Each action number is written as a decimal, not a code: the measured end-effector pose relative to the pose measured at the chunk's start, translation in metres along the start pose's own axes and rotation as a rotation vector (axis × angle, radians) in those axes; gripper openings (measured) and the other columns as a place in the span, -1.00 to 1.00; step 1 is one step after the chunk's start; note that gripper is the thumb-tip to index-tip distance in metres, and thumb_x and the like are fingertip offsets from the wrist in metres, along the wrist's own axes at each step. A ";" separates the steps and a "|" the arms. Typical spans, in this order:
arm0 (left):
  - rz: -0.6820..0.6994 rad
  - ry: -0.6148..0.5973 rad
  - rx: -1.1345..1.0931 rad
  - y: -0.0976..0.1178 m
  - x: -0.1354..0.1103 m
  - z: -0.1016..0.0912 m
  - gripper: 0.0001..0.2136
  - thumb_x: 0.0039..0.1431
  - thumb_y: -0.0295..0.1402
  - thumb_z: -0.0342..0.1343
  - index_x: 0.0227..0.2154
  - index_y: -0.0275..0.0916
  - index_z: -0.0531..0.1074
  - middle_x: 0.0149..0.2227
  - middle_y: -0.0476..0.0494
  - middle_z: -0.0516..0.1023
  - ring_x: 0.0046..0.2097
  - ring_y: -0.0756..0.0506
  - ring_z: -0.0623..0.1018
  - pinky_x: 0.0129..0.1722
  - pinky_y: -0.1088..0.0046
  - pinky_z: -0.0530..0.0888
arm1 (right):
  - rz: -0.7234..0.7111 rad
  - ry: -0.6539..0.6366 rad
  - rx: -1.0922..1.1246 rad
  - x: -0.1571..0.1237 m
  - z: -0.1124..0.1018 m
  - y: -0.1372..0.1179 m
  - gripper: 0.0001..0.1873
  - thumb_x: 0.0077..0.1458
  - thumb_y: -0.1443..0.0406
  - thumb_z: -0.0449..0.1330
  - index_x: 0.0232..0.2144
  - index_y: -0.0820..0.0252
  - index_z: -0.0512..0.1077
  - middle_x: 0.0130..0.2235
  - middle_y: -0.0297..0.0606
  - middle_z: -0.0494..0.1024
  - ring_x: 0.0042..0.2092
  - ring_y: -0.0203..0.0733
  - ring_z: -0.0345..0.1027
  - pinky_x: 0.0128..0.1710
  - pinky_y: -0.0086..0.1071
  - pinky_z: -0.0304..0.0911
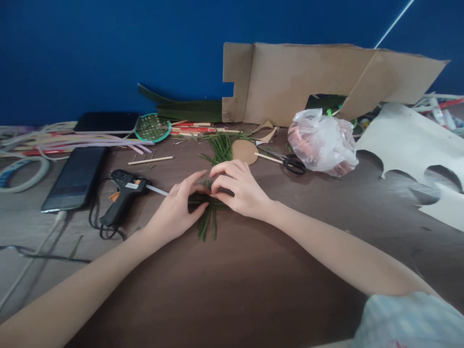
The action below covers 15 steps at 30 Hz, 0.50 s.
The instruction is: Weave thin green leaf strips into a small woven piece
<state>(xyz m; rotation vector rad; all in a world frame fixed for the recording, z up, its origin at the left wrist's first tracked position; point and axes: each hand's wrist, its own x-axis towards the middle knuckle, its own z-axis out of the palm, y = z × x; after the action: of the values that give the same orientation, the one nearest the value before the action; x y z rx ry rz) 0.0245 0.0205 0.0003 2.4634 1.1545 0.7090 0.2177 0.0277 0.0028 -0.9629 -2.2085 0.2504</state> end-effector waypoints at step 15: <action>-0.001 -0.037 0.008 0.000 -0.001 -0.002 -0.41 0.05 -0.47 0.07 0.14 -0.17 -0.01 -0.17 -0.09 0.51 -0.04 -0.14 0.44 -0.05 0.23 0.33 | 0.266 -0.117 0.136 0.001 0.006 0.003 -0.88 0.09 0.35 0.08 -0.26 0.13 0.33 -0.32 -0.30 0.48 -0.33 -0.24 0.35 -0.27 -0.33 0.24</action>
<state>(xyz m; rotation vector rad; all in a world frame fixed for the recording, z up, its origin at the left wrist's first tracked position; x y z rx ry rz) 0.0229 0.0198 0.0022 2.4718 1.1471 0.6575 0.2149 0.0311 -0.0021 -1.1905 -2.1317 0.5848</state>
